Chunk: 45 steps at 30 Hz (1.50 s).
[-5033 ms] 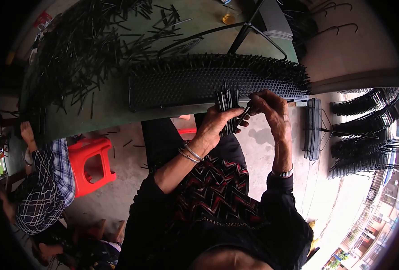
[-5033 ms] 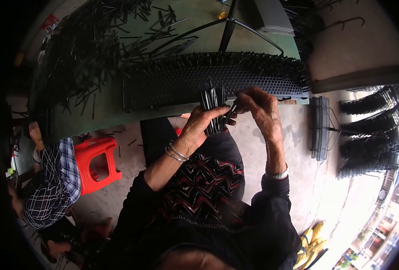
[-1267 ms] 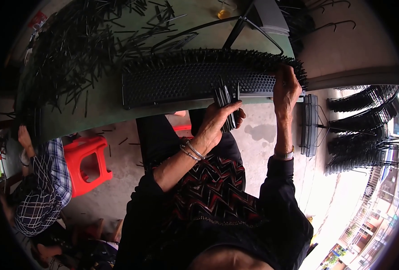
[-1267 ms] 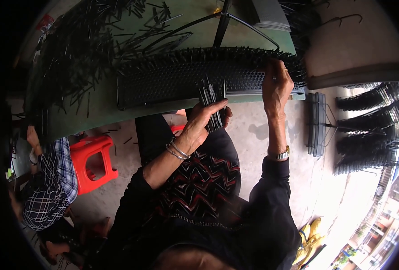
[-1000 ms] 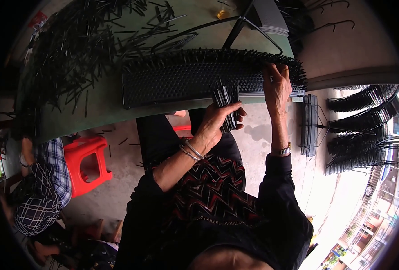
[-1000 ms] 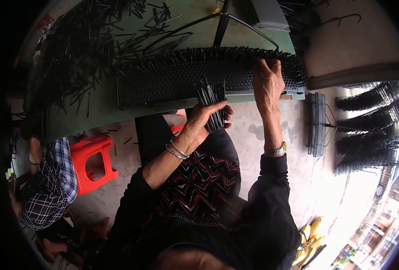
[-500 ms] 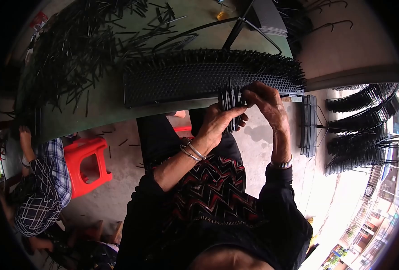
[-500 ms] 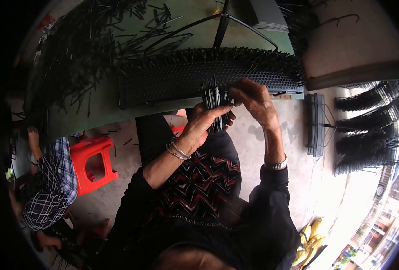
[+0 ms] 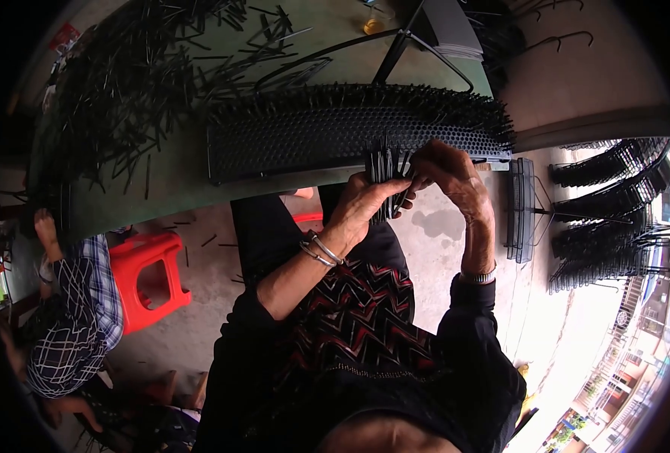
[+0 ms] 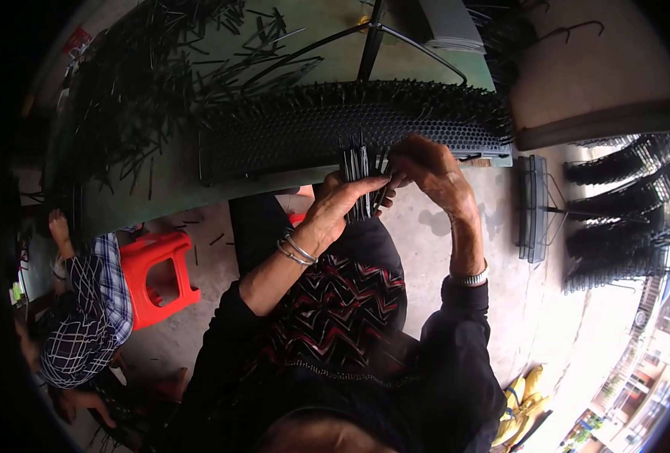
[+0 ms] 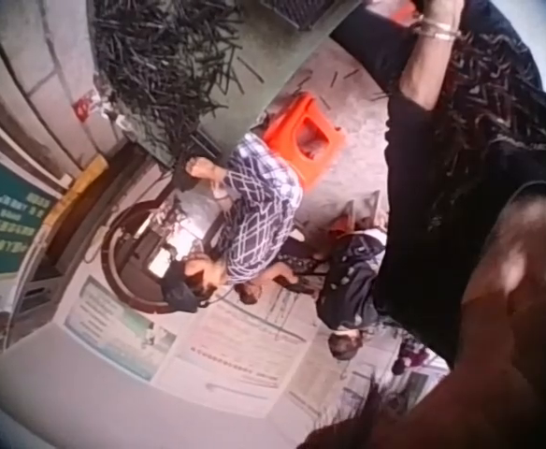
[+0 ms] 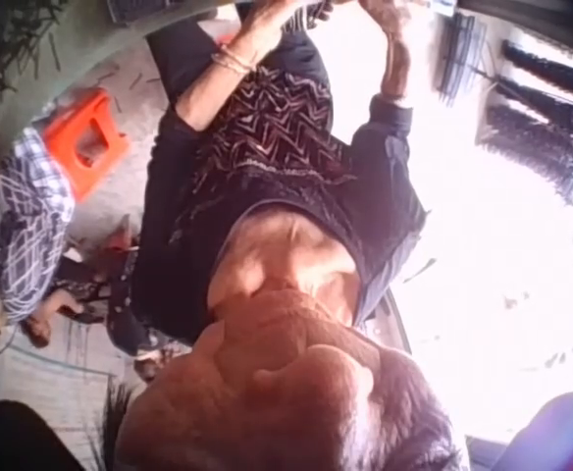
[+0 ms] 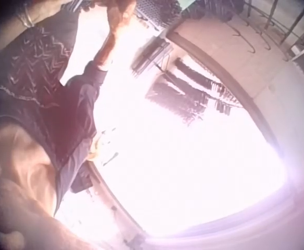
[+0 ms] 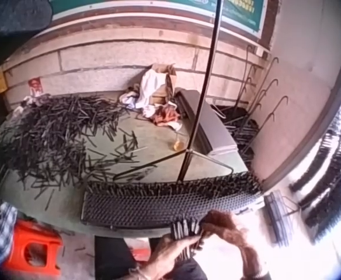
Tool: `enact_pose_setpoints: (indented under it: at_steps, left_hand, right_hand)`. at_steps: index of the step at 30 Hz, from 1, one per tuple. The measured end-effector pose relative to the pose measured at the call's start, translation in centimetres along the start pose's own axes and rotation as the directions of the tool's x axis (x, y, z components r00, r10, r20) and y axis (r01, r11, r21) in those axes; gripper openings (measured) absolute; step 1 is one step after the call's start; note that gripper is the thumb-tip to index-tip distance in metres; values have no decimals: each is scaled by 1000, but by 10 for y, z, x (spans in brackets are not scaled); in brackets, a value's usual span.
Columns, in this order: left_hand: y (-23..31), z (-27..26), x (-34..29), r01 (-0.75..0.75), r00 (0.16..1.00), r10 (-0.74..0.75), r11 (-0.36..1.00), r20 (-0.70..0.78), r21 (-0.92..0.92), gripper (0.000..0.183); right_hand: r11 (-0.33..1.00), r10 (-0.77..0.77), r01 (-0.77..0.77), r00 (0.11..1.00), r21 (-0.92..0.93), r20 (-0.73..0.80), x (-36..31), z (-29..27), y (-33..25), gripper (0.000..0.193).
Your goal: Manually inserting metal rods into a base to assemble industrial-style brushes.
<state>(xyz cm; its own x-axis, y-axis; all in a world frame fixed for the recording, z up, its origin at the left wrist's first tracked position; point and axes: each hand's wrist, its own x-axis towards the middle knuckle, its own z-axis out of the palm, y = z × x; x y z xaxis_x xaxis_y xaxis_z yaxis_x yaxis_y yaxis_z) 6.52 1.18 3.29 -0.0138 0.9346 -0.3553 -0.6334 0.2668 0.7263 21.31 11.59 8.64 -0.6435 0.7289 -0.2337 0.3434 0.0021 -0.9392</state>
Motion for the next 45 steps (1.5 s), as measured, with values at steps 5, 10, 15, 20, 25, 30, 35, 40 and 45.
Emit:
enact_pose_setpoints:
  at_steps: [5,10,15,20,25,30,35,40,45]
  left_hand:
    - [5,-1,1,191,972,-207,972,-115,-135,26]
    - [-1,-5,5,213,975,-222,958,-24,-194,27]
    - [-7,1,8,211,969,-234,950,-77,-231,23]
    - [-8,-2,8,178,975,-197,969,-104,-171,21]
    - [-7,-1,6,137,985,-153,975,-78,-177,19]
    - [-4,2,4,131,986,-145,977,-76,-166,18]
    - [-3,2,0,123,987,-139,976,-82,-178,18]
    - [-2,1,-1,128,985,-147,971,-85,-201,18]
    - [4,-2,-3,122,988,-133,982,-74,-144,20]
  right_hand:
    - [991,-124,98,939,-96,-321,0,-12,-4,9]
    - [905,-379,129,675,-405,-633,16,-10,2,7]
    - [788,-540,110,596,-606,-594,31,-12,23,6]
    - [829,-486,123,642,-546,-593,28,-8,10,8]
    - [808,-500,128,666,-576,-553,34,-12,12,7]
    - [756,-503,95,718,-647,-481,47,-15,27,7]
    - [637,-537,-14,709,-771,-457,46,-7,23,12]
    - [499,-635,-94,636,-861,-438,41,1,28,23]
    - [923,-227,66,888,-379,-400,14,9,12,26]
